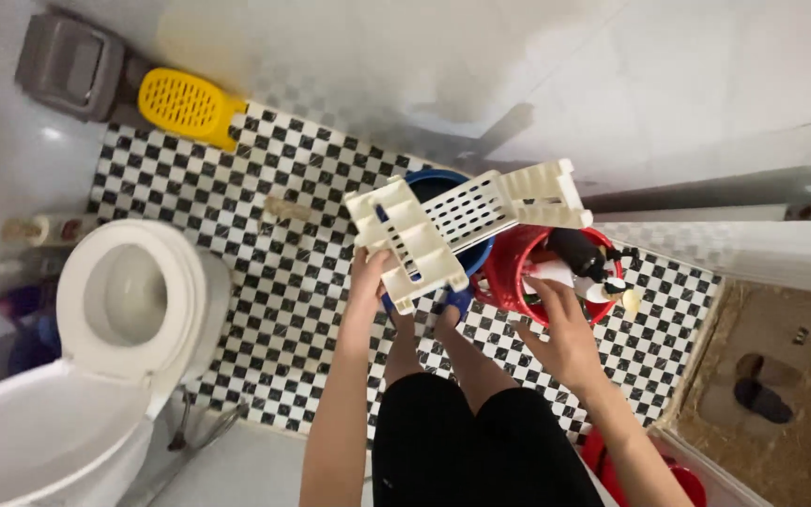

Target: Assembling a plastic multi-tiered storage shelf unit in a bathroom

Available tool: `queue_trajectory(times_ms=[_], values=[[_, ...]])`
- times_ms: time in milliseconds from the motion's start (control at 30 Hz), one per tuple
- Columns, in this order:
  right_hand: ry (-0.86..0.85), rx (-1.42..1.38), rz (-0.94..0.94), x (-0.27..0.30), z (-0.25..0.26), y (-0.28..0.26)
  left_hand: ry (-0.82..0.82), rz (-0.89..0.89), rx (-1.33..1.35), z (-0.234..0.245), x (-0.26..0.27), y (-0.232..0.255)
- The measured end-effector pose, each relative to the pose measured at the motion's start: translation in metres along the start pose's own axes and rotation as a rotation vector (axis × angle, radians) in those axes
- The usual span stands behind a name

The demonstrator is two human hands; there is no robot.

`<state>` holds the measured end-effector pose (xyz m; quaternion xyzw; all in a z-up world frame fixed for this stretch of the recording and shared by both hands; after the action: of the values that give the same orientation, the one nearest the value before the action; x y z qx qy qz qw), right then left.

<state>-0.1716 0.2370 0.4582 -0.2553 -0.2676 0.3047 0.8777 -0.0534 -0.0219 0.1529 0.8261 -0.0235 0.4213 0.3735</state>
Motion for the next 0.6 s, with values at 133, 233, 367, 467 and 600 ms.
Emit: queue_trajectory(times_ms=[133, 233, 367, 467, 600], values=[[-0.025, 0.052, 0.161, -0.008, -0.029, -0.011, -0.149, -0.153, 0.126, -0.02, 0.05, 0.023], [-0.279, -0.719, -0.207, -0.014, -0.097, 0.034, -0.032, 0.004, 0.2, -0.006, 0.046, -0.03], [-0.495, -1.275, -0.35, -0.007, -0.181, 0.038, -0.157, -0.052, 0.538, -0.022, 0.046, -0.095], [-0.51, -1.273, -0.324, -0.021, -0.199, 0.025, -0.103, -0.034, 0.679, -0.033, 0.041, -0.126], [-0.399, -1.293, -0.336, -0.032, -0.227, 0.058, -0.061, -0.121, 0.68, -0.029, 0.029, -0.189]])
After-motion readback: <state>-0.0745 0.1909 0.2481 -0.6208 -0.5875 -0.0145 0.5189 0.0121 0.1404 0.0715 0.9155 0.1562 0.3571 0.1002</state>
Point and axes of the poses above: each hand's wrist, its own x-axis away from the middle knuckle, its own z-axis out of the back of the hand, y = z × x, the point moved 6 cm from there along -x, towards the middle knuckle, and after that the axes turned 14 degrees about -y, right-handed, at the moved point
